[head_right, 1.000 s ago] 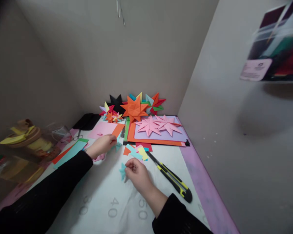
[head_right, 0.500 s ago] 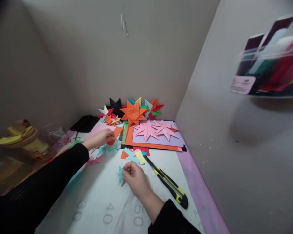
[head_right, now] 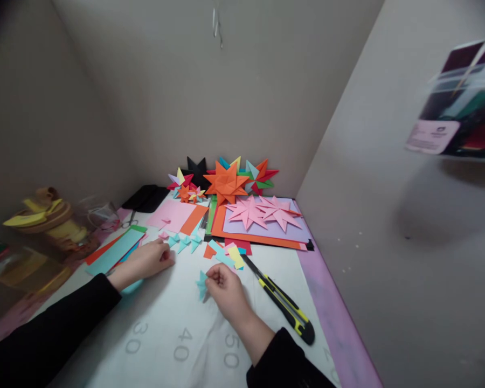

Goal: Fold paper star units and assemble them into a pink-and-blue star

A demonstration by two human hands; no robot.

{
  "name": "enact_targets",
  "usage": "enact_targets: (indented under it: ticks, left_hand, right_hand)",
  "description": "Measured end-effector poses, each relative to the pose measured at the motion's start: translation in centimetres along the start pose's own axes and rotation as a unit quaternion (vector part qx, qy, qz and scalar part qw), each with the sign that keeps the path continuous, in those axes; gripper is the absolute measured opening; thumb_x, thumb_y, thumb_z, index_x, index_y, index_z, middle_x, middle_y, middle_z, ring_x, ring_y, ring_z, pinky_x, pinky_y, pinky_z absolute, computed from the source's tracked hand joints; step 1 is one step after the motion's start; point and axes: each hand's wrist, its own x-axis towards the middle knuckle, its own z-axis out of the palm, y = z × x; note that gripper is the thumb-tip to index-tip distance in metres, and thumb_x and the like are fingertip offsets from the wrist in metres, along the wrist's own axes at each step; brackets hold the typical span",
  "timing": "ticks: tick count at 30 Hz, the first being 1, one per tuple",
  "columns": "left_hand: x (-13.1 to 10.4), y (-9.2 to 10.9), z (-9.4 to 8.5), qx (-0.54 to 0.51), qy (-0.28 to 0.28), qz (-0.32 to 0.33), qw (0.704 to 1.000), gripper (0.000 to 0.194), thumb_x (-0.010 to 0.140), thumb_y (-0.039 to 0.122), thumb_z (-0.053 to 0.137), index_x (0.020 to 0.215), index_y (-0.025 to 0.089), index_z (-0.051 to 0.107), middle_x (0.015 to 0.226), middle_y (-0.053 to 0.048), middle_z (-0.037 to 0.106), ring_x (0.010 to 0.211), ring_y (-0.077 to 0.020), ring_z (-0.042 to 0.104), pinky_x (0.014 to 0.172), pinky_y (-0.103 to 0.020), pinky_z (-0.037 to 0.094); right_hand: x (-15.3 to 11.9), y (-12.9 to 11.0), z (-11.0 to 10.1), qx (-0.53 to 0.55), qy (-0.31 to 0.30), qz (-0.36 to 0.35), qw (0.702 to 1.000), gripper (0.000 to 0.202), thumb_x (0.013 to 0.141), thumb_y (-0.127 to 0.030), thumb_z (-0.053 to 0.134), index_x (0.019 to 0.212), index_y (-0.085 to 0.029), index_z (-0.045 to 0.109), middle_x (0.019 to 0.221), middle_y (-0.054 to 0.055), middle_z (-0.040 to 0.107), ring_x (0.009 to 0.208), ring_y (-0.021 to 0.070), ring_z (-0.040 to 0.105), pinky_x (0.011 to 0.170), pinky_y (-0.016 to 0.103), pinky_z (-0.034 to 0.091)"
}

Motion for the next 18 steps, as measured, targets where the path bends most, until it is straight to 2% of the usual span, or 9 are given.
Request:
enact_targets:
  ticks: [4, 6, 7, 9, 11, 13, 14, 16, 18]
  left_hand:
    - [-0.4, 1.0, -0.4, -0.012, 0.013, 0.025, 1.000, 0.021, 0.075, 0.034, 0.053, 0.063, 0.018, 0.060, 0.079, -0.010, 0.060, 0.079, -0.0240, 0.058, 0.072, -0.033, 0.043]
    - [-0.8, 1.8, -0.9, -0.066, 0.039, 0.047, 0.996, 0.022, 0.076, 0.037, 0.054, 0.064, 0.018, 0.059, 0.089, -0.010, 0.061, 0.090, -0.0242, 0.057, 0.080, -0.034, 0.042]
    - [-1.1, 2.4, -1.1, -0.134, 0.063, 0.056, 0.987, 0.023, 0.076, 0.038, 0.055, 0.066, 0.018, 0.058, 0.093, -0.009, 0.061, 0.092, -0.0234, 0.056, 0.081, -0.033, 0.042]
    - [-1.6, 3.5, -1.0, -0.318, 0.098, 0.019, 0.943, 0.025, 0.078, 0.042, 0.054, 0.069, 0.018, 0.055, 0.088, -0.006, 0.063, 0.083, -0.0192, 0.058, 0.071, -0.029, 0.044]
    - [-2.0, 4.6, -0.3, -0.481, 0.095, -0.045, 0.871, 0.029, 0.078, 0.045, 0.055, 0.070, 0.018, 0.052, 0.067, 0.000, 0.059, 0.060, -0.0131, 0.054, 0.056, -0.024, 0.040]
    - [-2.3, 5.6, 1.0, -0.577, 0.083, -0.080, 0.809, 0.030, 0.074, 0.045, 0.061, 0.070, 0.017, 0.049, 0.059, 0.004, 0.054, 0.049, -0.0089, 0.047, 0.049, -0.020, 0.036]
    - [-2.4, 5.9, 1.7, -0.601, 0.080, -0.086, 0.791, 0.030, 0.073, 0.043, 0.063, 0.070, 0.017, 0.048, 0.057, 0.005, 0.052, 0.048, -0.0080, 0.046, 0.048, -0.020, 0.035]
    - [-2.6, 6.5, 3.0, -0.609, 0.080, -0.079, 0.785, 0.027, 0.076, 0.041, 0.061, 0.075, 0.017, 0.048, 0.061, 0.004, 0.053, 0.051, -0.0085, 0.048, 0.050, -0.020, 0.038]
    - [-2.9, 6.7, 3.6, -0.563, 0.078, -0.049, 0.822, 0.022, 0.081, 0.039, 0.055, 0.083, 0.017, 0.051, 0.071, 0.001, 0.056, 0.058, -0.0111, 0.053, 0.055, -0.023, 0.043]
  right_hand:
    - [0.1, 0.2, -0.1, 0.006, -0.002, -0.004, 1.000, 0.007, 0.069, -0.015, 0.058, 0.075, -0.017, 0.056, 0.062, -0.005, 0.050, 0.055, 0.0086, 0.049, 0.051, 0.020, 0.038]
    - [0.2, 0.1, -0.2, 0.013, -0.001, 0.001, 1.000, 0.008, 0.069, -0.018, 0.060, 0.075, -0.017, 0.055, 0.060, -0.005, 0.050, 0.053, 0.0085, 0.048, 0.049, 0.020, 0.037]
    - [0.2, 0.0, -0.2, 0.018, 0.002, 0.006, 1.000, 0.009, 0.068, -0.019, 0.061, 0.075, -0.018, 0.055, 0.059, -0.006, 0.049, 0.051, 0.0084, 0.047, 0.047, 0.020, 0.036]
    - [0.2, -0.3, -0.3, 0.034, 0.010, 0.018, 0.999, 0.012, 0.068, -0.022, 0.062, 0.076, -0.018, 0.054, 0.058, -0.006, 0.049, 0.048, 0.0081, 0.046, 0.044, 0.019, 0.035]
    - [0.3, -0.4, -0.3, 0.047, 0.021, 0.023, 0.998, 0.014, 0.067, -0.025, 0.062, 0.077, -0.018, 0.053, 0.058, -0.006, 0.049, 0.048, 0.0082, 0.046, 0.044, 0.019, 0.035]
    - [0.2, -0.5, -0.2, 0.051, 0.030, 0.018, 0.998, 0.015, 0.068, -0.025, 0.062, 0.077, -0.018, 0.053, 0.059, -0.005, 0.049, 0.049, 0.0083, 0.047, 0.044, 0.019, 0.036]
    - [0.2, -0.4, -0.1, 0.047, 0.033, 0.015, 0.998, 0.015, 0.068, -0.025, 0.062, 0.077, -0.018, 0.053, 0.059, -0.005, 0.049, 0.050, 0.0082, 0.047, 0.044, 0.019, 0.036]
    - [0.1, -0.2, 0.1, 0.035, 0.043, 0.009, 0.998, 0.014, 0.069, -0.025, 0.061, 0.078, -0.018, 0.053, 0.061, -0.005, 0.050, 0.051, 0.0084, 0.047, 0.045, 0.019, 0.037]
    - [0.1, 0.0, 0.3, 0.014, 0.057, -0.001, 0.998, 0.012, 0.070, -0.024, 0.061, 0.079, -0.019, 0.053, 0.065, -0.003, 0.052, 0.055, 0.0091, 0.049, 0.048, 0.020, 0.039]
